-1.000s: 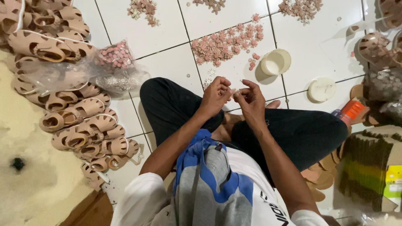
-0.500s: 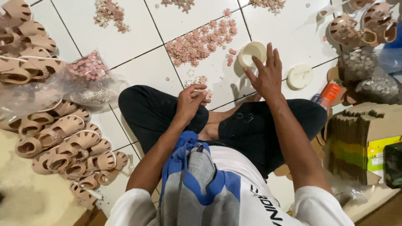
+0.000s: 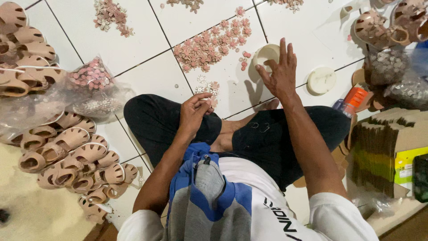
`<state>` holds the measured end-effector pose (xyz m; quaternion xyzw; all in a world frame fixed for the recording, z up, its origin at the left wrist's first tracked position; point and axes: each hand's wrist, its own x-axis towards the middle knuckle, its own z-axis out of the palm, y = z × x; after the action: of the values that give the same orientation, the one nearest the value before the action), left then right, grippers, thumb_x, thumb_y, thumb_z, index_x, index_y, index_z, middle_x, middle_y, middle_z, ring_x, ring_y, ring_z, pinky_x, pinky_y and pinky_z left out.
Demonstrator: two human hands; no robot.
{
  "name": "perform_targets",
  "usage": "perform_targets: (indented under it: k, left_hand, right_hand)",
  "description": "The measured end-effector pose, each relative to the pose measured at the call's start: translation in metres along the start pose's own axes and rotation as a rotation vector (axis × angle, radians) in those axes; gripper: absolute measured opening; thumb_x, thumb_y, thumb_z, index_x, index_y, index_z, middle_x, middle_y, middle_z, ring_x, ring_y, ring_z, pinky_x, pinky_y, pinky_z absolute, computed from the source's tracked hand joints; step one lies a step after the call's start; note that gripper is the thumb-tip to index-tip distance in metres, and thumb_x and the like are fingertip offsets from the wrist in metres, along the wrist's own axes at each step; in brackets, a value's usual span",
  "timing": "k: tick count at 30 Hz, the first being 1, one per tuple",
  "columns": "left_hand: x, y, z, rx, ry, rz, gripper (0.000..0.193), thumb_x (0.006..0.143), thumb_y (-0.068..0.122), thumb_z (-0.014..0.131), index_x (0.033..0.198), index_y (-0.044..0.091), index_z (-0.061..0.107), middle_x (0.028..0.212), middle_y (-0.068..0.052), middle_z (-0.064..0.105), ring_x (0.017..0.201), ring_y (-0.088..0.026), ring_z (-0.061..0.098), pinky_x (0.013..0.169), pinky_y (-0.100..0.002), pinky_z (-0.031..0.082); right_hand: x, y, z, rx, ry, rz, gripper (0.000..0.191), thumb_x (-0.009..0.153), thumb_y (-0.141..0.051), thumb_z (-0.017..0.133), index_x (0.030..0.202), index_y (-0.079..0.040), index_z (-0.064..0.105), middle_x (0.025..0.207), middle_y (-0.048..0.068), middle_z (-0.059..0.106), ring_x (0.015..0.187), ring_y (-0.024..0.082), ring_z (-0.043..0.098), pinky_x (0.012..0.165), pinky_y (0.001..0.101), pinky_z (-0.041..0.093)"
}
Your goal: The person sits on the floor and assembles small decorative components by hand. They pick up a base piece and a smaller insert, press them together, and place the finished unit on the floor. This process is repeated multiple times with similar parts.
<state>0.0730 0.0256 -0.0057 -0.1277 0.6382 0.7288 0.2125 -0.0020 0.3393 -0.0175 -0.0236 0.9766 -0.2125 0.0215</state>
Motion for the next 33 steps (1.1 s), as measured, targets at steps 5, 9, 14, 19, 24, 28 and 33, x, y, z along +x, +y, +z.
perform_targets:
  k: [5, 9, 14, 19, 24, 28, 33]
  left_hand:
    - [-0.005, 0.021, 0.018, -0.040, -0.020, -0.057, 0.021, 0.099, 0.017, 0.065, 0.113, 0.001, 0.065, 0.090, -0.012, 0.077, 0.081, -0.017, 0.077, 0.069, -0.025, 0.057]
    - [-0.013, 0.033, 0.030, -0.106, -0.076, 0.004, 0.021, 0.101, 0.018, 0.065, 0.113, 0.000, 0.063, 0.090, -0.015, 0.078, 0.084, -0.019, 0.078, 0.073, -0.027, 0.059]
    - [-0.027, 0.045, 0.043, -0.108, -0.152, 0.049, 0.021, 0.103, 0.019, 0.063, 0.114, 0.000, 0.064, 0.092, -0.014, 0.078, 0.085, -0.017, 0.077, 0.075, -0.026, 0.060]
    - [-0.038, 0.050, 0.046, -0.147, -0.198, 0.072, 0.021, 0.104, 0.017, 0.065, 0.114, -0.002, 0.065, 0.095, -0.014, 0.077, 0.086, -0.017, 0.077, 0.075, -0.027, 0.061]
    - [-0.044, 0.052, 0.045, -0.197, -0.237, 0.078, 0.022, 0.103, 0.016, 0.066, 0.116, -0.002, 0.065, 0.097, -0.017, 0.078, 0.087, -0.017, 0.077, 0.076, -0.027, 0.060]
    - [-0.048, 0.053, 0.045, -0.188, -0.260, 0.054, 0.023, 0.101, 0.014, 0.066, 0.115, -0.003, 0.063, 0.098, -0.019, 0.078, 0.086, -0.018, 0.077, 0.075, -0.028, 0.061]
    - [-0.048, 0.051, 0.046, -0.185, -0.250, 0.029, 0.023, 0.101, 0.014, 0.066, 0.111, -0.007, 0.065, 0.097, -0.020, 0.077, 0.084, -0.019, 0.077, 0.077, -0.030, 0.065]
  right_hand:
    - [-0.008, -0.004, -0.013, 0.179, 0.021, 0.089, 0.038, 0.099, -0.041, 0.075, 0.095, -0.002, 0.076, 0.168, 0.028, 0.024, 0.157, 0.047, 0.012, 0.126, 0.0597, 0.017]
    - [-0.034, -0.041, -0.034, 0.489, 0.119, 0.109, 0.024, 0.099, -0.023, 0.078, 0.099, 0.000, 0.072, 0.143, 0.028, 0.051, 0.137, 0.042, 0.042, 0.114, 0.0508, 0.037]
    - [-0.085, -0.111, -0.041, 0.984, 0.026, 0.042, 0.030, 0.100, -0.002, 0.073, 0.127, 0.001, 0.061, 0.111, 0.012, 0.072, 0.107, 0.018, 0.070, 0.098, 0.0327, 0.056]
    - [-0.093, -0.133, -0.052, 1.185, -0.023, 0.173, 0.038, 0.099, 0.001, 0.072, 0.134, 0.002, 0.057, 0.104, 0.012, 0.073, 0.094, 0.014, 0.070, 0.087, 0.0275, 0.059]
    - [-0.097, -0.135, -0.058, 1.295, -0.020, 0.214, 0.042, 0.098, 0.004, 0.071, 0.138, 0.003, 0.056, 0.107, 0.011, 0.074, 0.095, 0.012, 0.071, 0.086, 0.0268, 0.060]
    - [-0.102, -0.136, -0.052, 1.300, 0.035, 0.191, 0.040, 0.098, 0.005, 0.072, 0.136, 0.003, 0.059, 0.108, 0.011, 0.071, 0.095, 0.013, 0.069, 0.085, 0.0262, 0.059]
    - [-0.108, -0.135, -0.046, 1.309, 0.075, 0.189, 0.036, 0.100, 0.005, 0.072, 0.134, 0.003, 0.060, 0.109, 0.010, 0.070, 0.100, 0.013, 0.070, 0.088, 0.0262, 0.060]
